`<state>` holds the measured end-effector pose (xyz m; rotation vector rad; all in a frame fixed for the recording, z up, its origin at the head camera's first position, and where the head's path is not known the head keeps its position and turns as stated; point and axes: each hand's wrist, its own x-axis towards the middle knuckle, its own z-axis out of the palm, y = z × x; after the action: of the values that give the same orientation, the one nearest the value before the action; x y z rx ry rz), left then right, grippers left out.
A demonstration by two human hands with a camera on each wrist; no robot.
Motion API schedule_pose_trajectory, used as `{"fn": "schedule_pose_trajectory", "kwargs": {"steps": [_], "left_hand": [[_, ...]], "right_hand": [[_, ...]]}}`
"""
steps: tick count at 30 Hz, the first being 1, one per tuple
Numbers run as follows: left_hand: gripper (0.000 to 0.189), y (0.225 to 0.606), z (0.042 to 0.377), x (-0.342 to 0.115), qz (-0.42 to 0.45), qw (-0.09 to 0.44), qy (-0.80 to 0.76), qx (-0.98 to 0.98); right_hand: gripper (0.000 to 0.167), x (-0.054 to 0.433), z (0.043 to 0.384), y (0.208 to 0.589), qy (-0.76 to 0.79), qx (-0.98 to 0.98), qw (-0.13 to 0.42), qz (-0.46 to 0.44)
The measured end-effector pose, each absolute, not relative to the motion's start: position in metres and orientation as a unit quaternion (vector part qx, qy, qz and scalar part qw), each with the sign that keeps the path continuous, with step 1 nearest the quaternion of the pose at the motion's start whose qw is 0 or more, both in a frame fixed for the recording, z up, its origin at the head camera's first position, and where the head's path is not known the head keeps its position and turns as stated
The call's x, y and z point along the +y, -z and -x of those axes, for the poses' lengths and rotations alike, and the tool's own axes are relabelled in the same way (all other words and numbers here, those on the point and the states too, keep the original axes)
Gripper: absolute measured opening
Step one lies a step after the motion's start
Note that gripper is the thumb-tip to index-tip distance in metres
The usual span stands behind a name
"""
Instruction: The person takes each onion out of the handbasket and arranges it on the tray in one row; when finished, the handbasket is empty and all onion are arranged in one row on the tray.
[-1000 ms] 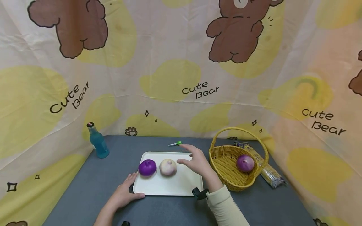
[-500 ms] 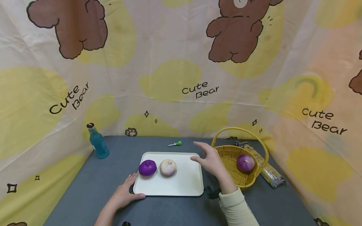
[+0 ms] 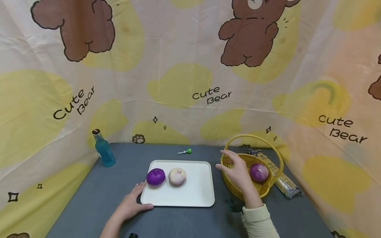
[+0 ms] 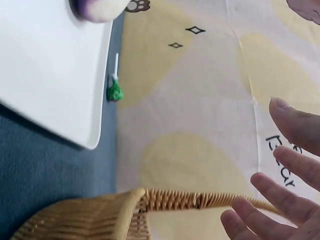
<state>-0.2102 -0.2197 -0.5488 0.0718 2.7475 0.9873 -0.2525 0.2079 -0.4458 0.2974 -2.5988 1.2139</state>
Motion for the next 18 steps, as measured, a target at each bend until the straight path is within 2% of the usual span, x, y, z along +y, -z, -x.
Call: {"fn": "schedule_pose_trajectory", "kwargs": {"steps": [18], "left_hand": [[0.115, 0.550, 0.211, -0.218, -0.020, 0.113, -0.339, 0.934]], "right_hand": [[0.062, 0.269, 0.255, 0.470, -0.407, -0.902, 0.134, -0.055]]}}
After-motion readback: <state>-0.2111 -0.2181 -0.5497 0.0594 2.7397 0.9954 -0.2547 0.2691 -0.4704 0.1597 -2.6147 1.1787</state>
